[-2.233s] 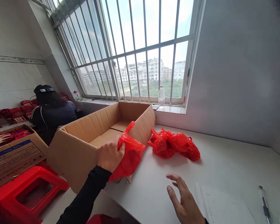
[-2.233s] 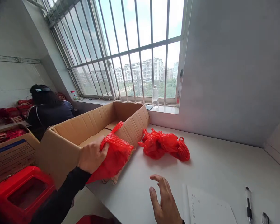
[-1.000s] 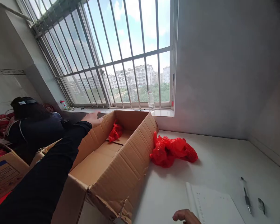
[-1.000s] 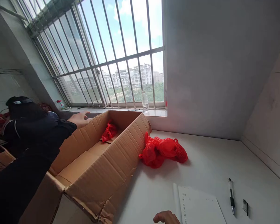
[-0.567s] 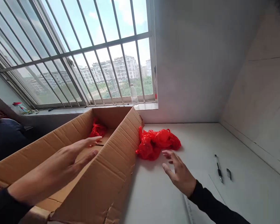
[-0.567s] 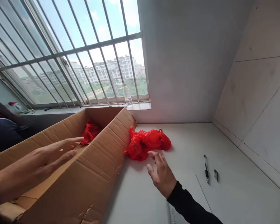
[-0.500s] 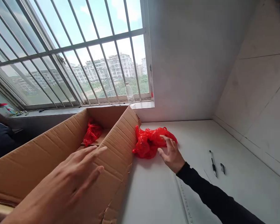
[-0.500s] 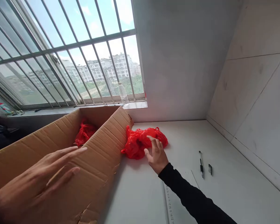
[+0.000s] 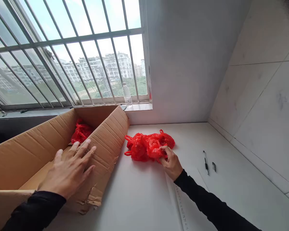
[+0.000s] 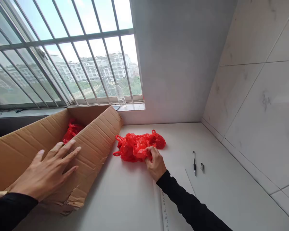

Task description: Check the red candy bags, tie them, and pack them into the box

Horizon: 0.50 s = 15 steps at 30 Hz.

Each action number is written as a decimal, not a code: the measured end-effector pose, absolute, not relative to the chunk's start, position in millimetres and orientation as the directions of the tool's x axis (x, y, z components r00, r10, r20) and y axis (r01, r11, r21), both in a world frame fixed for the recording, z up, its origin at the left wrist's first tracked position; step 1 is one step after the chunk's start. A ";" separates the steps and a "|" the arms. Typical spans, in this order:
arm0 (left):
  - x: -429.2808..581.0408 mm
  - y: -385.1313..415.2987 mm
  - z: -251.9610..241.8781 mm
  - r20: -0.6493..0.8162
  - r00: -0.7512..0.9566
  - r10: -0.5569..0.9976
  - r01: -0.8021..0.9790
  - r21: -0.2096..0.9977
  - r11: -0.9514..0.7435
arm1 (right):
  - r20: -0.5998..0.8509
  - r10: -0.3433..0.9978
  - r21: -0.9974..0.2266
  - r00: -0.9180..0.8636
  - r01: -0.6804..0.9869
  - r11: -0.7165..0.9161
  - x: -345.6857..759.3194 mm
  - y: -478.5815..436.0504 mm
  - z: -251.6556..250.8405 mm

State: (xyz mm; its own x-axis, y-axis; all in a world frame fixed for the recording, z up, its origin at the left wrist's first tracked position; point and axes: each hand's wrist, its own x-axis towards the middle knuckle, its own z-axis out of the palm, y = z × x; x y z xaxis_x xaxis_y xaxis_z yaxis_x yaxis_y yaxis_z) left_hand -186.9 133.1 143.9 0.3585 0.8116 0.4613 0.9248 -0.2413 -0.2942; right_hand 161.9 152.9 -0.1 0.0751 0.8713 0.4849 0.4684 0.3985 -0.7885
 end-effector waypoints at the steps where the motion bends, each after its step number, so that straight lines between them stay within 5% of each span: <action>1: -174.8 130.9 136.8 0.514 0.401 0.759 0.913 -0.292 -0.284 | 0.475 0.878 -0.794 0.055 0.457 0.401 158.7 139.3 -2.0; 4: -129.7 116.0 95.3 0.539 0.451 0.712 0.872 -0.096 -0.481 | 0.428 0.903 -0.815 -0.026 0.421 0.398 149.0 102.5 -10.1; 7: -92.5 102.4 41.3 0.317 0.301 0.899 0.794 0.439 -0.421 | 0.386 0.913 -0.834 -0.127 0.374 0.405 144.1 71.1 -15.8; 8: -84.8 100.5 25.7 0.275 0.275 0.921 0.768 0.514 -0.382 | 0.377 0.911 -0.833 -0.166 0.370 0.412 144.1 61.4 -17.0; 11: -72.6 100.6 -5.1 0.215 0.211 0.953 0.715 0.631 -0.301 | 0.361 0.899 -0.751 -0.249 0.493 0.439 149.3 35.2 -24.4; 15: -59.8 94.9 -15.1 0.169 0.247 0.954 0.639 0.712 -0.291 | 0.339 0.912 -0.457 -0.232 0.807 0.375 169.3 14.9 -55.3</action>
